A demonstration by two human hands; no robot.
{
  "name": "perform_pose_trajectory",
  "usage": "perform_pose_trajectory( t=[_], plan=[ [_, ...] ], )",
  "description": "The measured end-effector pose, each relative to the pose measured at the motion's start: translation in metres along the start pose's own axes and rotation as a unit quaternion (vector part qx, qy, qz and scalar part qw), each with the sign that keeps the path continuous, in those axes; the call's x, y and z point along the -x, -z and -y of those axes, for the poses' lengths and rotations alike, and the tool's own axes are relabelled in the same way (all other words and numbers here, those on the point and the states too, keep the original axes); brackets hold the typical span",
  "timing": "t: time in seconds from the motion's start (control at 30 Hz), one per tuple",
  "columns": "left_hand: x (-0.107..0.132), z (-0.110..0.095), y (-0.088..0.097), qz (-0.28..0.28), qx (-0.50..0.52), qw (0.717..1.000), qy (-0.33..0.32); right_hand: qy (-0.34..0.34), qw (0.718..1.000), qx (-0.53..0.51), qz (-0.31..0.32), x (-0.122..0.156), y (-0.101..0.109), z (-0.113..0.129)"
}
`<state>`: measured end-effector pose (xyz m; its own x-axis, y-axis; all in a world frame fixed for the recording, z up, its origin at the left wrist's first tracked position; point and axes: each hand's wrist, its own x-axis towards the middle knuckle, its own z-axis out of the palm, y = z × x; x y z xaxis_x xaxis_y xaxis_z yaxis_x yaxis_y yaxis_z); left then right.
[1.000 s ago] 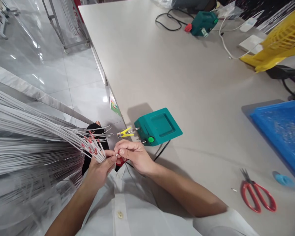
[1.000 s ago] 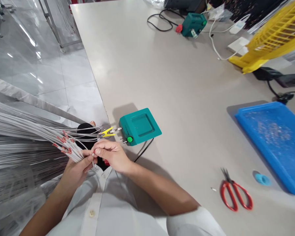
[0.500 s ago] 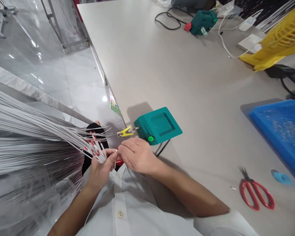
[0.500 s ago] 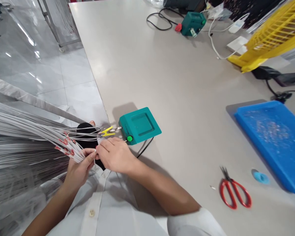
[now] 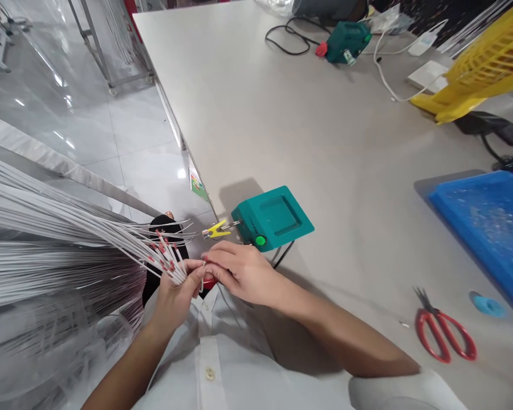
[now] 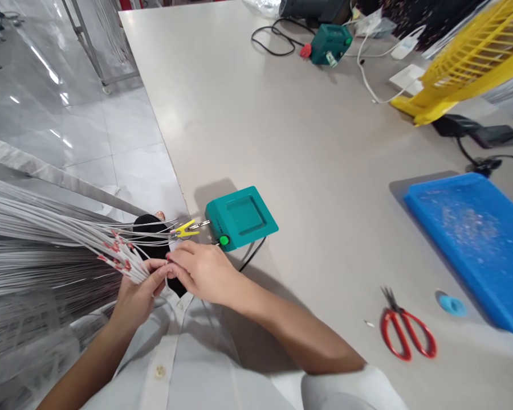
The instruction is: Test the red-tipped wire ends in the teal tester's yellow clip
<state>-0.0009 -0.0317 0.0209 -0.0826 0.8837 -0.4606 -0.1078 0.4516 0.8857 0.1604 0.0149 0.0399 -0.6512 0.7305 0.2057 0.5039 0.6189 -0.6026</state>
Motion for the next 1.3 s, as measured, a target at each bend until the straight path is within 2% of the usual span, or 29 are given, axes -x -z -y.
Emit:
perform_pose_trajectory(
  t=[0.1,0.13,0.23,0.33,0.43,0.53,0.63,0.77,0.93,1.3],
  plan=[
    [0.0,-0.003,0.002,0.065,-0.067,0.996,-0.005,0.067,0.995,0.069,0.01,-0.003,-0.003,-0.001],
    [0.0,-0.003,0.001,0.069,-0.084,0.994,-0.004,0.083,0.99,0.111,0.01,-0.003,-0.004,-0.001],
    [-0.001,-0.001,0.0,0.051,-0.089,0.995,-0.015,0.118,0.968,0.219,0.021,-0.003,-0.004,0.0],
    [-0.005,0.002,-0.002,0.016,-0.049,0.998,-0.02,0.131,0.959,0.249,0.044,-0.002,0.003,0.002],
    [-0.009,0.001,-0.001,-0.002,0.01,0.999,-0.033,0.108,0.96,0.256,0.04,-0.005,0.015,-0.001],
    [-0.013,-0.002,0.0,0.001,0.05,0.997,-0.059,0.065,0.948,0.31,0.02,-0.013,0.026,-0.008],
    [-0.016,-0.005,-0.001,0.007,0.054,0.996,-0.073,0.041,0.931,0.358,0.05,-0.024,0.032,-0.014],
    [-0.021,-0.004,-0.005,0.0,0.058,0.996,-0.067,0.035,0.919,0.38,0.094,-0.036,0.037,-0.016],
    [-0.028,0.001,-0.01,-0.02,0.072,0.995,-0.064,0.052,0.919,0.369,0.128,-0.043,0.039,-0.02],
    [-0.037,0.0,-0.011,-0.001,0.012,0.998,-0.054,0.041,0.926,0.353,0.129,-0.042,0.038,-0.024]
  ],
)
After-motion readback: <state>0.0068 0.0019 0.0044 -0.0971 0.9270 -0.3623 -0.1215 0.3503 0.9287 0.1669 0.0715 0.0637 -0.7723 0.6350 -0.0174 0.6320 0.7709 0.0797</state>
